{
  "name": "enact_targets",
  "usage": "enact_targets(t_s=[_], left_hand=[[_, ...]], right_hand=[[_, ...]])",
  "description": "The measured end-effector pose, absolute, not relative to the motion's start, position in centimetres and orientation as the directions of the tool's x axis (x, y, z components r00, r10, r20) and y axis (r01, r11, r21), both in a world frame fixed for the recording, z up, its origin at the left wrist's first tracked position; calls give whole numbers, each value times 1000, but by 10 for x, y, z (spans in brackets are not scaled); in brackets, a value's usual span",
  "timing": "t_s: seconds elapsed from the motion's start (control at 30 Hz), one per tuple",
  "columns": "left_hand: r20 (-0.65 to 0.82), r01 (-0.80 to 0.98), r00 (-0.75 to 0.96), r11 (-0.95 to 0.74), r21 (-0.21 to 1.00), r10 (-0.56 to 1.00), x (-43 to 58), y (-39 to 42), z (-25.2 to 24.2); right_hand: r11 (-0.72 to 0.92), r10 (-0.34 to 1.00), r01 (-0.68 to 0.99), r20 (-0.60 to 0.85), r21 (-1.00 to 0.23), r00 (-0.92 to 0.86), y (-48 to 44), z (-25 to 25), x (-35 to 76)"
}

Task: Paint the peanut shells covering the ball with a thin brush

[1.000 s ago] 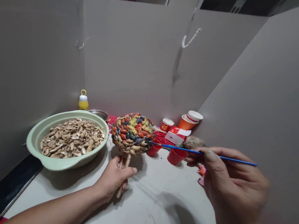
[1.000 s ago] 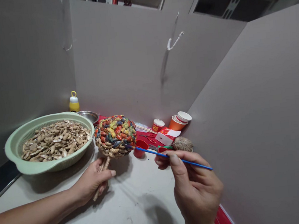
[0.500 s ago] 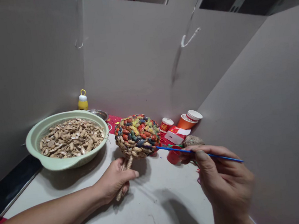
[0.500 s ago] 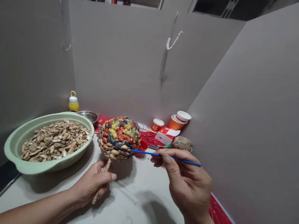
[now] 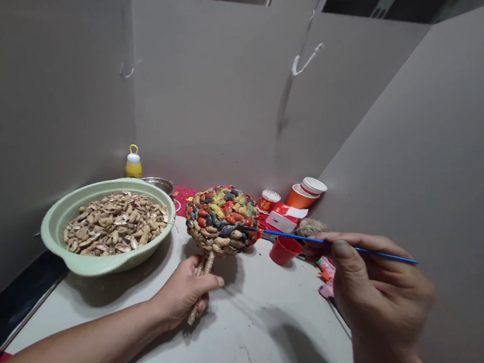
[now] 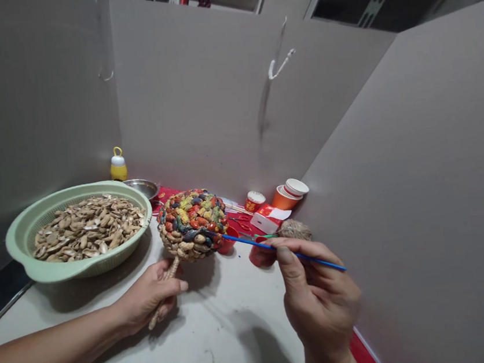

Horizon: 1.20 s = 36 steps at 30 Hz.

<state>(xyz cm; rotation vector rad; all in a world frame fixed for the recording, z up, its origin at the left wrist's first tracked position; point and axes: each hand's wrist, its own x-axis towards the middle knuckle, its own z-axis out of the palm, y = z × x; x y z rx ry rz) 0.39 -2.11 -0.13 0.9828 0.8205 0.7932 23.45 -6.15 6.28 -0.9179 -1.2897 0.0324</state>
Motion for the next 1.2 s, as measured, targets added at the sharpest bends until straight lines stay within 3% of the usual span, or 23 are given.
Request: enact_targets(t_s=[0.17, 0.27, 0.5, 0.77, 0.9, 1.1, 1.2], left_hand=[[-223, -191, 460, 341, 920, 860, 4, -20, -4], [-217, -204, 456, 340, 918, 863, 4, -19, -6], [-208, -235, 447, 339, 911, 870, 5, -19, -6], [-220, -265, 443, 361, 894, 869, 5, -18, -9], [-229, -275, 431, 369, 888, 873, 5, -18, -6], [-204, -271, 436, 344, 899, 877, 5, -18, -9], [-201, -260, 441, 339, 904, 875, 5, -18, -10]], right_hand=[[690, 458, 463, 831, -556, 316, -66, 64, 231], [711, 375, 531, 887, -461, 268, -70, 62, 227], [722, 248, 677, 966, -138, -67, -72, 46, 234], [709, 267, 700, 886, 85, -379, -74, 52, 225], [733, 260, 667, 849, 137, -460, -78, 52, 223], [663, 270, 748, 917, 45, -294, -78, 38, 233], [669, 279, 740, 899, 69, -337, -75, 41, 230]])
